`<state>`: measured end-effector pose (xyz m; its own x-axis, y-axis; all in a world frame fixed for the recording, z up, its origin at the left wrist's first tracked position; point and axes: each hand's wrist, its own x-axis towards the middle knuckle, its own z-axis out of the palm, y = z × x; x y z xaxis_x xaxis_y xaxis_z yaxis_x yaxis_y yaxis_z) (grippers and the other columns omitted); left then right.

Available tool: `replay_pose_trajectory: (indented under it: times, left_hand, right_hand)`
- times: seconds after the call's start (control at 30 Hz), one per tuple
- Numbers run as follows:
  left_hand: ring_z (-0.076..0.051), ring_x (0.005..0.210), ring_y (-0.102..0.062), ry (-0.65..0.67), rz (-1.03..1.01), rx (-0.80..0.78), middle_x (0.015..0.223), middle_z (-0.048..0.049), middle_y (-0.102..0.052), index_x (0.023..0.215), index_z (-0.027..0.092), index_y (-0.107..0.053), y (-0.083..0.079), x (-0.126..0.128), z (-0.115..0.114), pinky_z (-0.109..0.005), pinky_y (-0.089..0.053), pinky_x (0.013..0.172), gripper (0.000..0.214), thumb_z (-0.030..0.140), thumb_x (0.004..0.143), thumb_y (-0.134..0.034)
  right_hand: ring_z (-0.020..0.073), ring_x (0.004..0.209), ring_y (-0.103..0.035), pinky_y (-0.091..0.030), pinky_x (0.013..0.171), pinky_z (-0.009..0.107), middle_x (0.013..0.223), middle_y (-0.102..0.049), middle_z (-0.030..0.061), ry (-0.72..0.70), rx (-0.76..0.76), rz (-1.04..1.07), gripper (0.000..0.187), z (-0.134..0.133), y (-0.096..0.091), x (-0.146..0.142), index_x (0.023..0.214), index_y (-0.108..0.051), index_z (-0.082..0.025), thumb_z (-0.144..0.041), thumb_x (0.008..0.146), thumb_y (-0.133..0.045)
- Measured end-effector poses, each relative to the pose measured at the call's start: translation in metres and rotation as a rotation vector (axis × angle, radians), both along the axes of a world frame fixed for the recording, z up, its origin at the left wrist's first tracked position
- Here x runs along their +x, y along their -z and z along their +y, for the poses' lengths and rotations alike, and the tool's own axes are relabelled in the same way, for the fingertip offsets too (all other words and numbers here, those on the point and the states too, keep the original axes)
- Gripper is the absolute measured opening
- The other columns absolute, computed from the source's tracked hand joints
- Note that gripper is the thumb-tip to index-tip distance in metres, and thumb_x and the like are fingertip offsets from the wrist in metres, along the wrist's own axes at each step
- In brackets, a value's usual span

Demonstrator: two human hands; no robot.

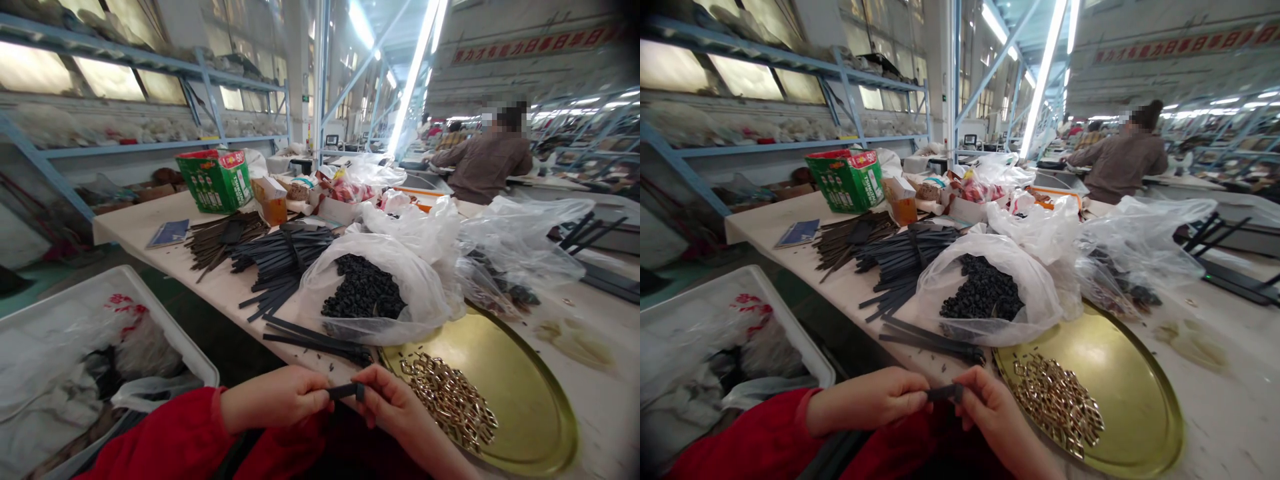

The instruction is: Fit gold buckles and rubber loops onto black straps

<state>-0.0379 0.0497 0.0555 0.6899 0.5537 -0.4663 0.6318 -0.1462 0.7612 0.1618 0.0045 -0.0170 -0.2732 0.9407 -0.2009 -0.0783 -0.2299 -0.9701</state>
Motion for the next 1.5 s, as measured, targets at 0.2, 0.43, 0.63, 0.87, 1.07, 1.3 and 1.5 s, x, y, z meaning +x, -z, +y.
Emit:
replay_pose_trajectory:
  times: [0.2, 0.43, 0.63, 0.87, 1.07, 1.3, 1.5]
  left_hand:
    - [-0.009, 0.054, -0.042, 0.011, -0.04, 0.099, 0.061, 0.0031, -0.049, 0.075, 0.016, -0.058, 0.007, -0.001, -0.01, -0.017, -0.03, 0.049, 0.022, 0.027, 0.082, -0.04]
    - [-0.009, 0.051, -0.038, -0.035, -0.002, 0.203, 0.055, 0.0037, -0.045, 0.063, 0.015, -0.056, 0.014, 0.002, -0.013, -0.019, -0.025, 0.047, 0.022, 0.023, 0.077, -0.041]
    - [-0.009, 0.051, -0.038, -0.049, 0.011, 0.206, 0.055, 0.0039, -0.047, 0.065, 0.016, -0.059, 0.015, 0.001, -0.013, -0.019, -0.026, 0.046, 0.025, 0.026, 0.078, -0.041]
    - [-0.01, 0.053, -0.046, 0.035, 0.06, 0.34, 0.061, 0.0, -0.059, 0.071, 0.015, -0.063, 0.022, 0.011, -0.022, -0.02, -0.027, 0.047, 0.028, 0.025, 0.083, -0.04]
    - [-0.016, 0.058, -0.056, 0.205, 0.165, 0.497, 0.07, -0.0048, -0.065, 0.078, 0.017, -0.064, 0.027, 0.004, -0.023, -0.023, -0.028, 0.047, 0.026, 0.03, 0.085, -0.042]
    - [-0.02, 0.068, -0.057, 0.345, 0.158, 0.904, 0.071, -0.0075, -0.063, 0.073, 0.014, -0.06, 0.015, 0.018, -0.03, -0.033, -0.038, 0.067, 0.02, 0.019, 0.086, -0.045]
    - [-0.021, 0.087, -0.053, 0.013, -0.043, 0.962, 0.09, -0.008, -0.061, 0.087, 0.017, -0.058, -0.025, 0.036, -0.031, -0.033, -0.036, 0.079, 0.023, 0.027, 0.091, -0.037]
  right_hand:
    - [0.0077, 0.05, -0.043, -0.033, 0.05, 0.021, 0.061, -0.051, -0.0035, -0.062, 0.034, -0.089, 0.038, -0.013, -0.004, -0.008, 0.083, -0.051, -0.016, -0.054, 0.08, -0.05]
    - [0.0101, 0.047, -0.039, -0.029, 0.046, 0.023, 0.053, -0.044, -0.004, -0.042, 0.126, -0.252, 0.04, -0.024, 0.007, -0.02, 0.077, -0.051, -0.019, -0.054, 0.086, -0.035]
    - [0.0126, 0.054, -0.045, -0.035, 0.053, 0.025, 0.056, -0.048, -0.0008, -0.067, 0.119, -0.281, 0.045, -0.024, 0.003, -0.013, 0.069, -0.052, -0.019, -0.054, 0.087, -0.031]
    - [0.0115, 0.05, -0.044, -0.034, 0.048, 0.024, 0.059, -0.05, -0.0014, -0.132, 0.085, -0.266, 0.039, -0.03, 0.014, -0.019, 0.094, -0.059, -0.016, -0.049, 0.085, -0.038]
    - [0.0199, 0.077, -0.058, -0.042, 0.067, 0.029, 0.083, -0.065, 0.0051, -0.195, 0.258, -0.536, 0.023, -0.028, 0.01, -0.011, 0.088, -0.064, -0.022, -0.031, 0.085, -0.044]
    - [0.027, 0.072, -0.061, -0.042, 0.065, 0.034, 0.078, -0.069, 0.0104, -0.265, 0.355, -0.731, 0.018, -0.026, 0.008, -0.016, 0.075, -0.067, -0.019, -0.023, 0.077, -0.05]
    - [0.023, 0.087, -0.058, -0.043, 0.082, 0.033, 0.084, -0.068, 0.0034, 0.219, 0.064, -0.042, 0.031, -0.013, -0.007, -0.005, 0.085, -0.067, -0.021, -0.048, 0.072, -0.062]
